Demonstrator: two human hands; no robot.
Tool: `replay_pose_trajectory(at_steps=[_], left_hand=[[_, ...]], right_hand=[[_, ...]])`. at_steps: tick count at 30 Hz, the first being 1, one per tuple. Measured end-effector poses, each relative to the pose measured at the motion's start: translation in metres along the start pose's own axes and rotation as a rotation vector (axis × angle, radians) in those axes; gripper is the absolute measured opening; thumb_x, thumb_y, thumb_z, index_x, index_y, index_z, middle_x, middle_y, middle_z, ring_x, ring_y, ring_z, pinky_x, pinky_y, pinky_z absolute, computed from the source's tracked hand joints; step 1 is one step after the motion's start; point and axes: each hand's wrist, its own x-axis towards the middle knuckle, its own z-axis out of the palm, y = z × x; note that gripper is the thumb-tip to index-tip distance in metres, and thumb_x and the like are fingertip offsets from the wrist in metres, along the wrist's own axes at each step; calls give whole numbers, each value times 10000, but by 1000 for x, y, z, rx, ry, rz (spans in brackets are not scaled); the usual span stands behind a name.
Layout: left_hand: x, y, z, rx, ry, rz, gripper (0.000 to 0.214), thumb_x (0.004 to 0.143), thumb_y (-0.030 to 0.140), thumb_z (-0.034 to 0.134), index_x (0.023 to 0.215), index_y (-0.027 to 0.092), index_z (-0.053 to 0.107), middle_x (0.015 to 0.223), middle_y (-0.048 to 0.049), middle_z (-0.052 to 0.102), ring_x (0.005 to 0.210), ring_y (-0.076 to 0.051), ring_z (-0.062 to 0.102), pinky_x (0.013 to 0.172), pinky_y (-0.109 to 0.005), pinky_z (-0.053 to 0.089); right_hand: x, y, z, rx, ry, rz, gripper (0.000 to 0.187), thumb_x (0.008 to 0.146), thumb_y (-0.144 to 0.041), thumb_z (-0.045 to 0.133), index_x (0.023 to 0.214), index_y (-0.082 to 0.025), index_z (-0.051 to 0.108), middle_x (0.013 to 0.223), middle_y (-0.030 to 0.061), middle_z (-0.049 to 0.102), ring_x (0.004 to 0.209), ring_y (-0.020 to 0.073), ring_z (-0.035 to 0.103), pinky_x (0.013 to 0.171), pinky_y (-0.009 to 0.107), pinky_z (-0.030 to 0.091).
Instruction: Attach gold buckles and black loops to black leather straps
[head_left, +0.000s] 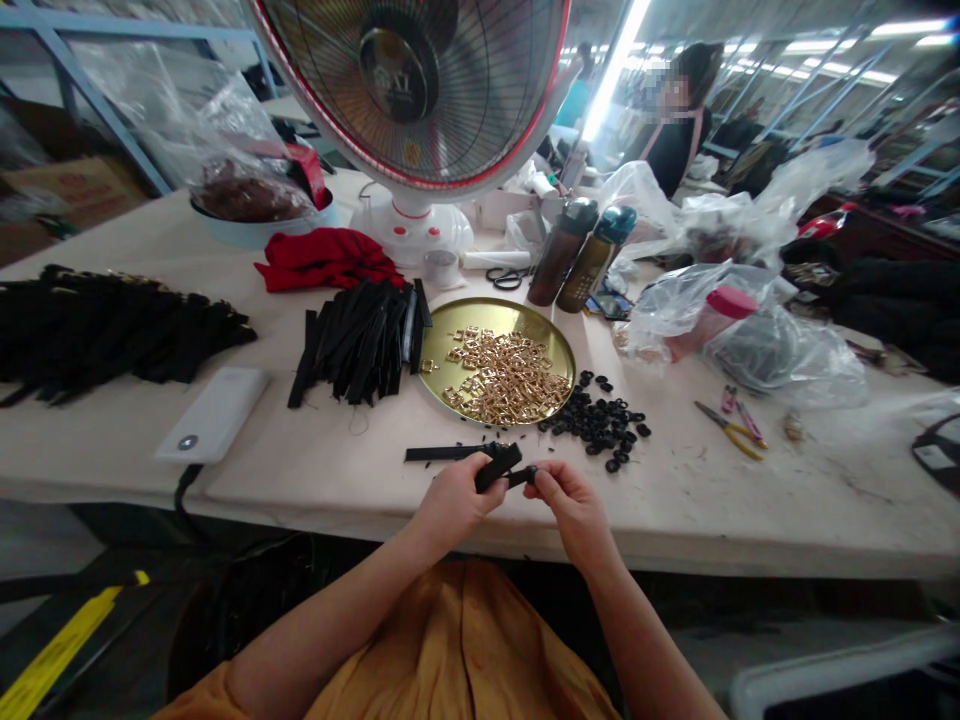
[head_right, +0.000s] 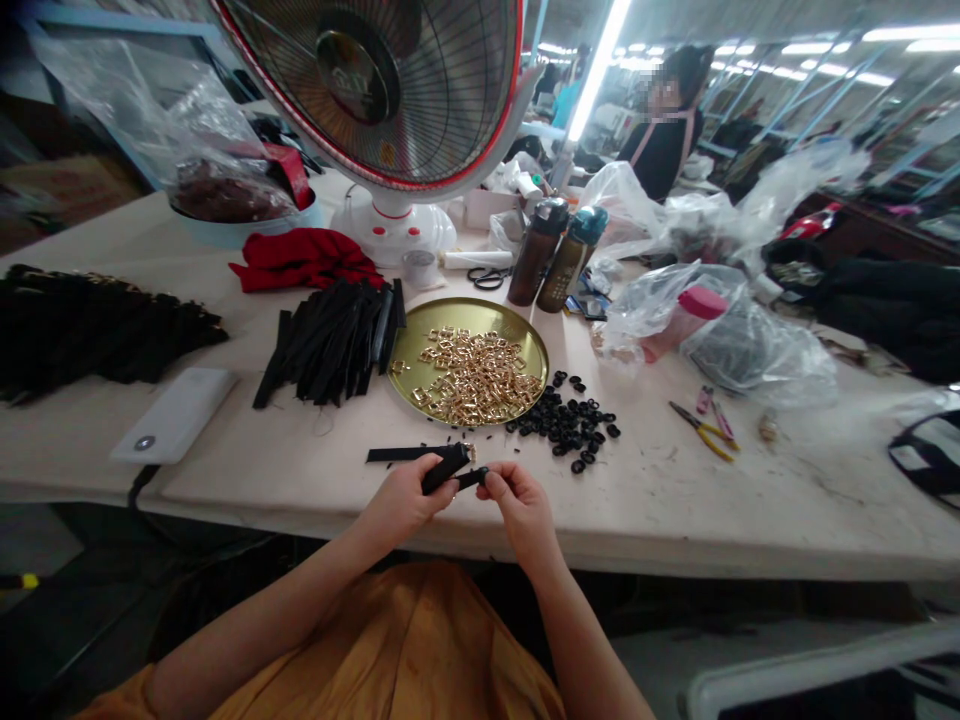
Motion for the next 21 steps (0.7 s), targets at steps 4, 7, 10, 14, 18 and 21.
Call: replay_pose_trajectory(at_steps=[4,7,10,14,18,21], left_hand=[[2,2,-6,-38,-93,-9,178,752,327,477,725,164,541,611,22,535,545,-106,461,485,-195,291],[1,5,-9,-20,-105,-13,179,744,327,486,731,160,550,612,21,529,545,-105,454,478,-192,285],[0,6,-11,1,-93,-6,175,737,318,494,732,157,563,617,17,534,560,-107,459,492,-192,296],[0,4,-10,-13,-122,2,209,744,319,488,783,151,606,642,6,566,559,-109,469,500,-193,309],[1,2,-9,-35,-132,1,245,745,337,491,802,149,638,665,-7,593,591,-124,503,521,-197,336],[1,1,-9,-29,-133,9,231,731,332,511,798,163,655,685,-15,617,633,-143,529,562,-205,366]], right_hand=[[-2,-3,-1,-184,-6,-171,167,703,-349,633,741,-200,569,694,-9,595,640,127,548,638,267,425],[0,-3,0,-185,-18,-86,198,693,-371,636,745,-195,562,612,-17,595,594,130,552,607,268,426],[3,-1,1,-112,-18,8,232,671,-389,652,732,-188,554,576,-22,596,568,123,557,599,265,434],[2,0,2,-11,24,56,266,639,-383,682,782,-193,562,625,-32,592,557,112,566,586,262,447],[1,0,0,-51,15,50,251,643,-375,680,790,-189,599,616,-14,613,573,125,568,614,283,446],[0,0,-1,-107,-1,57,236,640,-383,677,773,-197,618,579,-10,621,580,141,569,627,297,437]])
